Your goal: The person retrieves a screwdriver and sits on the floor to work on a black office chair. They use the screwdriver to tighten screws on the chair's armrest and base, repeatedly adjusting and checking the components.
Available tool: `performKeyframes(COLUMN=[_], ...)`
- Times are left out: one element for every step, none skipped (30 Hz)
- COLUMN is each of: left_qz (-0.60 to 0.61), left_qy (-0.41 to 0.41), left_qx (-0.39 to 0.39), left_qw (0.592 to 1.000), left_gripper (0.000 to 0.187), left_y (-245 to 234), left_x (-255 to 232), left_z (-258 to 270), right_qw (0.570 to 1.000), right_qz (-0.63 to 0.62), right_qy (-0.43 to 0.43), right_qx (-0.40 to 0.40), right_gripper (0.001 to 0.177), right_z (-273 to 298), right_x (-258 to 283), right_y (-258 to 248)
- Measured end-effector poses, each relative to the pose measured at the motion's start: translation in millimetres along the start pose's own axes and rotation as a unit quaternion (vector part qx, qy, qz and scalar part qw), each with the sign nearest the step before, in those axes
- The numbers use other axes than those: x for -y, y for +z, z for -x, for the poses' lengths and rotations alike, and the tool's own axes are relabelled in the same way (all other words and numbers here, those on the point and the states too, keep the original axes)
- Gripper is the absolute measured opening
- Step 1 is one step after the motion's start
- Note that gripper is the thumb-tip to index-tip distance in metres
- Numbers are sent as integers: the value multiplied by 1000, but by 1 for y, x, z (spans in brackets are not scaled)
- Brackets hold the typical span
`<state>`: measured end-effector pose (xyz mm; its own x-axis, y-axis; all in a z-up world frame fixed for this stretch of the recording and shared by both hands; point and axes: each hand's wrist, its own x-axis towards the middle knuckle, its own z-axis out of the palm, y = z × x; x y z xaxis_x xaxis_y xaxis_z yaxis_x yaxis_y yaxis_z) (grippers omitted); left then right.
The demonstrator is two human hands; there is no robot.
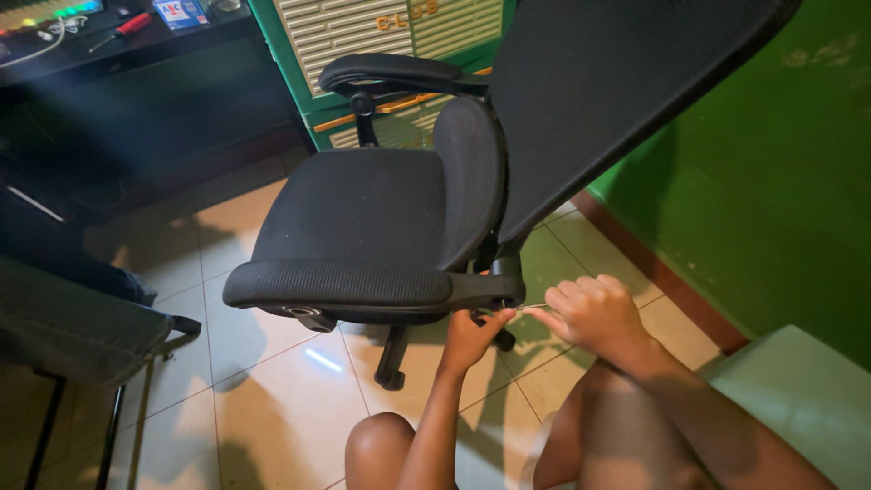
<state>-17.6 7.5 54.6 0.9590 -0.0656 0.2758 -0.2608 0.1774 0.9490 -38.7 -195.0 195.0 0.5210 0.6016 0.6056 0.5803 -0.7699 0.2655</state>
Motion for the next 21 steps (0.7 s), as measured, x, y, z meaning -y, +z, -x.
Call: performKeyframes(left_qz=[-5,-15,-25,-35,-36,-35,-34,-41,-49,-58,-55,-54,-53,-49,-44,-39,-35,-31,-26,-20,-15], left_qy=[-5,-3,-1,1,0,-1,-1,5,11,18,22,24,26,18,9,2,3,6,9,16,23], left_qx=[-2,-7,-11,-17,-16,-18,-19,-22,-25,-26,-27,-25,-24,-23,-22,-21,-23,-26,-28,-22,-16], left_qw=[1000,1000,1000,999,999,999,999,999,998,998,998,998,998,998,999,999,999,999,999,999,1000], left_gripper=[66,67,68,68,68,68,69,68,68,68,68,67,67,67,68,69,69,70,70,69,67], left_y=[0,0,0,0,0,2,2,3,4,4,4,4,4,5,5,5,5,4,4,2,0], left_x=[0,1,2,3,3,4,5,5,5,6,7,8,8,8,8,9,9,8,8,8,9], left_z=[-1,-1,0,-1,-2,-3,-3,-4,-5,-5,-4,-4,-4,-4,-5,-5,-5,-7,-9,-9,-9], right_qw=[999,997,994,986,973,958,921,865,789,709,615,506,468,429,388,392,396,401,396,390,383], right_qz=[-23,-48,-72,-114,-155,-197,-274,-346,-410,-518,-615,-698,-737,-772,-806,-811,-816,-821,-836,-849,-862], right_qy=[-6,-12,-17,3,23,41,163,280,392,393,387,377,365,351,336,326,317,306,283,260,238], right_qx=[-28,-56,-83,-126,-167,-207,-224,-233,-234,-274,-308,-338,-325,-311,-296,-286,-276,-266,-255,-244,-234], right_gripper=[39,35,32,29,26,24,28,33,38,43,49,54,60,65,71,71,72,72,72,73,73], right_z=[1,4,8,11,17,26,32,32,33,35,36,35,34,31,27,22,18,12,6,2,-1], right_x=[-2,-5,-6,-8,-12,-18,-20,-21,-22,-22,-21,-21,-21,-22,-23,-24,-25,-26,-25,-23,-21], right_y=[0,0,2,7,12,15,23,35,45,54,63,70,74,76,76,74,72,68,66,65,65])
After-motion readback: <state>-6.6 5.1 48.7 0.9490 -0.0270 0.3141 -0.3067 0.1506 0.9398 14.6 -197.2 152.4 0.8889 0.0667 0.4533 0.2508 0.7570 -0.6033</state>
